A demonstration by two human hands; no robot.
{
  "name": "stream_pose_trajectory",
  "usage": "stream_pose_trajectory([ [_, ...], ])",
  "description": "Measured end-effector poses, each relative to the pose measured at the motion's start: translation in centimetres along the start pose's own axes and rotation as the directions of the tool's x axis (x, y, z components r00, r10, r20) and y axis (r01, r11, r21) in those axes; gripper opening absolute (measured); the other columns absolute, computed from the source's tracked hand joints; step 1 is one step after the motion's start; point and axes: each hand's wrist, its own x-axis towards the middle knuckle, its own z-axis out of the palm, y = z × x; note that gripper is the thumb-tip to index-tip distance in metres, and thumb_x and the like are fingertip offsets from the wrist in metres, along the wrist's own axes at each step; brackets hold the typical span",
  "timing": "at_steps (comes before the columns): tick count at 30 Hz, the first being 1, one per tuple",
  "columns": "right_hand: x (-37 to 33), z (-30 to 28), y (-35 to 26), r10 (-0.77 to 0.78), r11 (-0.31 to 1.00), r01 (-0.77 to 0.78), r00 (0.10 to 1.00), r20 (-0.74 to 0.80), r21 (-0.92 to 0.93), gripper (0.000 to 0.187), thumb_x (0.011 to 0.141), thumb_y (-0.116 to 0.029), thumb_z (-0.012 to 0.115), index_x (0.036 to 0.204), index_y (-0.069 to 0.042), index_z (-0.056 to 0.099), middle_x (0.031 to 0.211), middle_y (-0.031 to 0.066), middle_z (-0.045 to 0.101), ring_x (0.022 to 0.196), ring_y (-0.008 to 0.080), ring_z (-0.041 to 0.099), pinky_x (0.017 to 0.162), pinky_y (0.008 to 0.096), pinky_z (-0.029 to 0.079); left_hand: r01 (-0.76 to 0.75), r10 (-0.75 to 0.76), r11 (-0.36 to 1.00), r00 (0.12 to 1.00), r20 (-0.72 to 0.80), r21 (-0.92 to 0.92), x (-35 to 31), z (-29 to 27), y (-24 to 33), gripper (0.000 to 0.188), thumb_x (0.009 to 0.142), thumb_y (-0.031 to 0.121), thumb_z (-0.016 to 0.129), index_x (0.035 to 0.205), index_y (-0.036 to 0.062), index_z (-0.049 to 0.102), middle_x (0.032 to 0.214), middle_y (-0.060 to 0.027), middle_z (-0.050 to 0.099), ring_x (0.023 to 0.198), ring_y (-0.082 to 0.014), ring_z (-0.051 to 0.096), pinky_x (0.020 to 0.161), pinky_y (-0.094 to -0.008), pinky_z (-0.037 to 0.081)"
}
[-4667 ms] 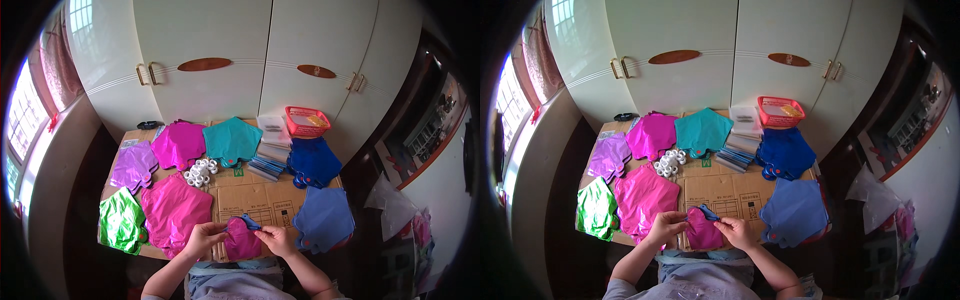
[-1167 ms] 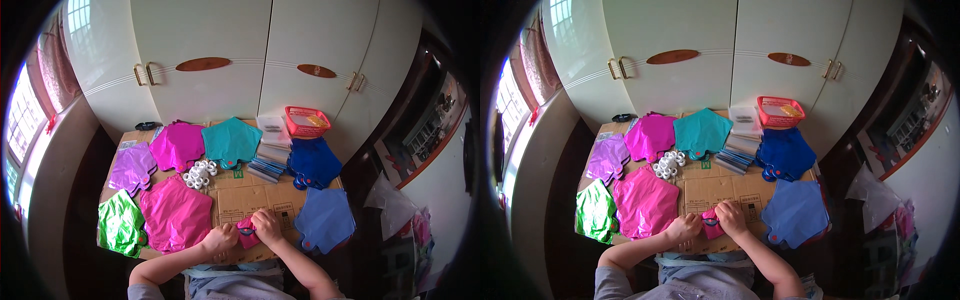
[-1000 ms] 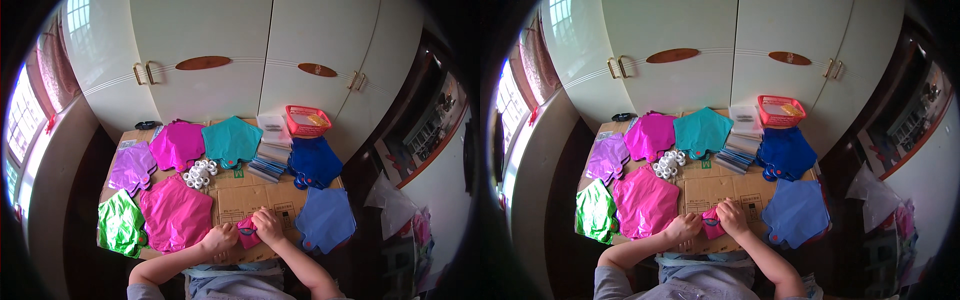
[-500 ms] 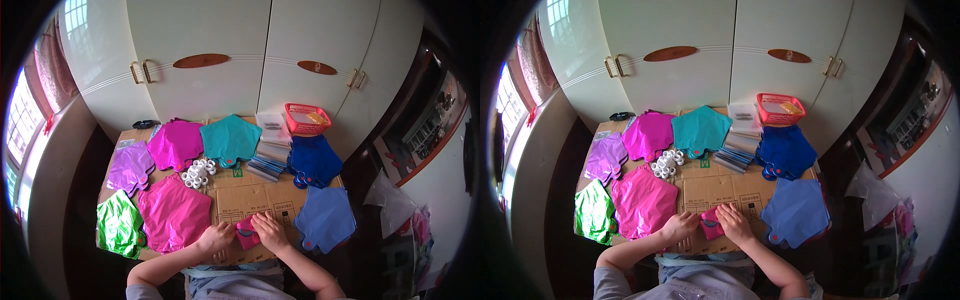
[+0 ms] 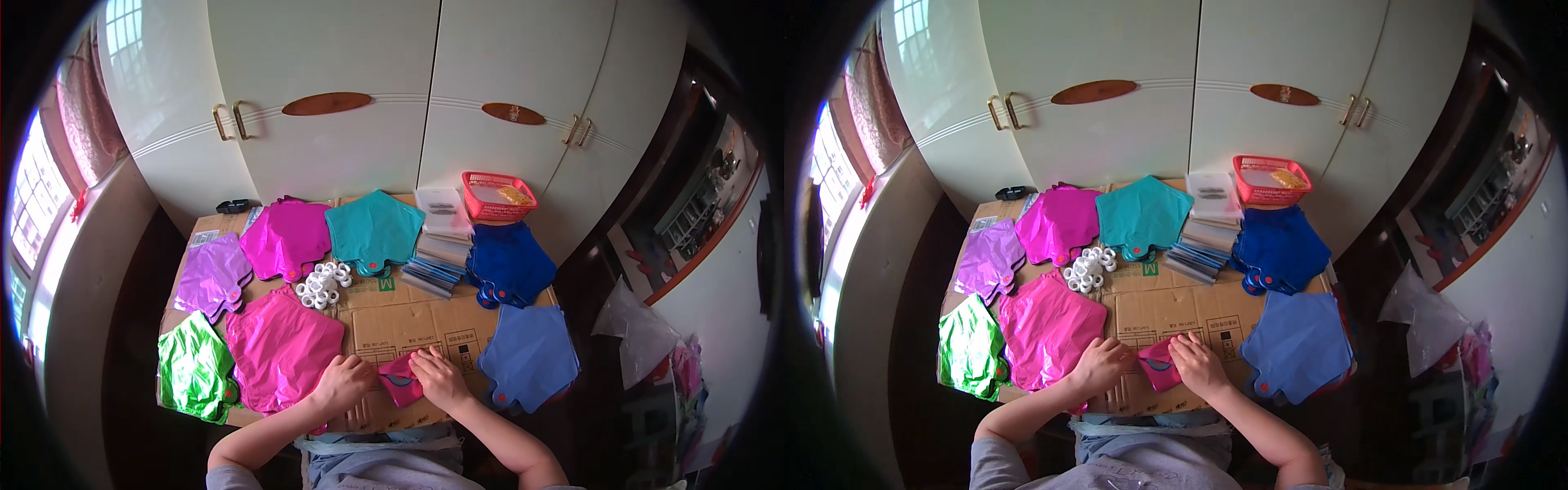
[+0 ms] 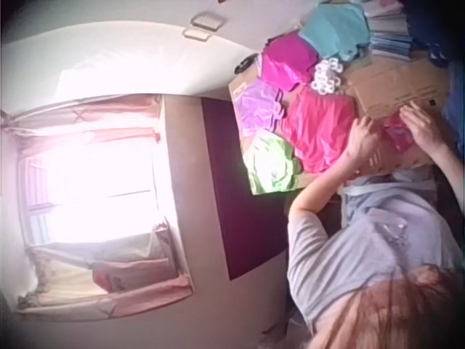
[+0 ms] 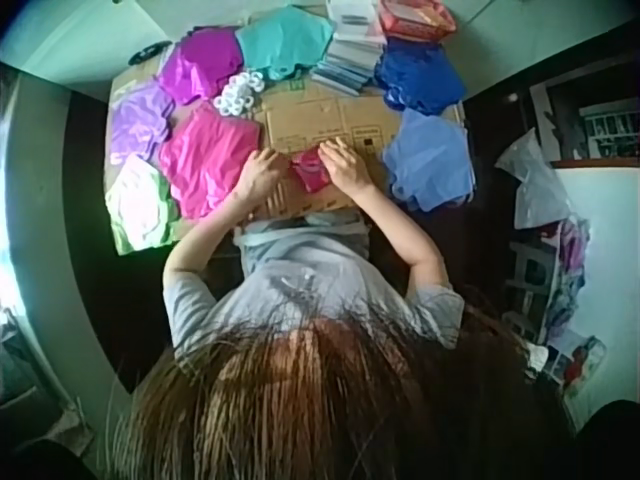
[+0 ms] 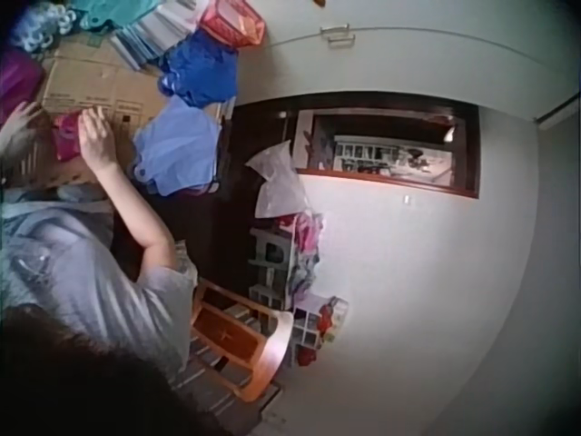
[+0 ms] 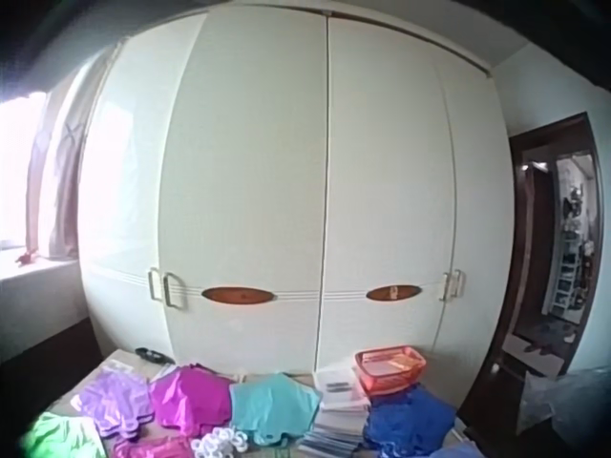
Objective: Folding colorful plastic liners and inserting them into retail bags with cardboard backings.
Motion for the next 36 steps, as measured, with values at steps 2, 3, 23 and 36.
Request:
stream_pose_trajectory([
  [2,-0.1,0.1,0.0,0.007,1.000,-0.007,1.000,0.005,-0.007,0.022,0.080,-0.008,0.055,0.097,0.001,0.066,0.104,0.0122,0.064,0.104,0.0236,0.059,0.099,0.0394,0.042,0.014,-0.015,0.999,0.999,-0.028,-0.036,0.5,-0.2,-0.1,0.040,0.073,0.018,0.059,0.111,0.0040,0.059,0.106,-0.0057,0.059,0.102,-0.0215,0.054,0.087,-0.0385,0.043],
  [3,-0.1,0.1,0.0,0.015,1.000,-0.015,1.000,0.005,-0.002,0.023,0.080,-0.008,0.055,0.097,0.001,0.066,0.105,0.0121,0.064,0.105,0.0236,0.059,0.099,0.0395,0.042,0.007,-0.014,0.997,0.996,-0.092,-0.074,1.3,-0.3,0.1,0.044,0.073,0.018,0.061,0.114,0.0030,0.058,0.112,-0.0079,0.059,0.109,-0.0230,0.052,0.090,-0.0396,0.042],
  [23,0.4,-1.1,-0.7,0.060,0.991,-0.063,0.998,0.032,0.119,0.032,0.077,-0.021,0.063,0.097,0.004,0.063,0.107,0.0160,0.061,0.110,0.0277,0.053,0.101,0.0388,0.040,-0.056,0.030,0.960,0.995,-0.100,-0.273,4.5,-0.1,-0.8,0.041,0.081,0.023,0.065,0.117,0.0054,0.057,0.110,-0.0130,0.062,0.097,-0.0272,0.062,0.086,-0.0408,0.048],
  [36,-0.2,-2.1,-1.8,0.040,0.999,-0.044,0.991,0.126,0.027,0.047,0.082,-0.031,0.061,0.117,-0.001,0.055,0.123,0.0114,0.054,0.102,0.0240,0.054,0.091,0.0336,0.045,-0.184,0.262,0.934,0.935,-0.238,0.308,19.3,3.2,-5.3,0.005,0.074,0.017,0.055,0.075,0.0123,0.058,0.077,-0.0015,0.056,0.085,-0.0186,0.053,0.071,-0.0321,0.042],
])
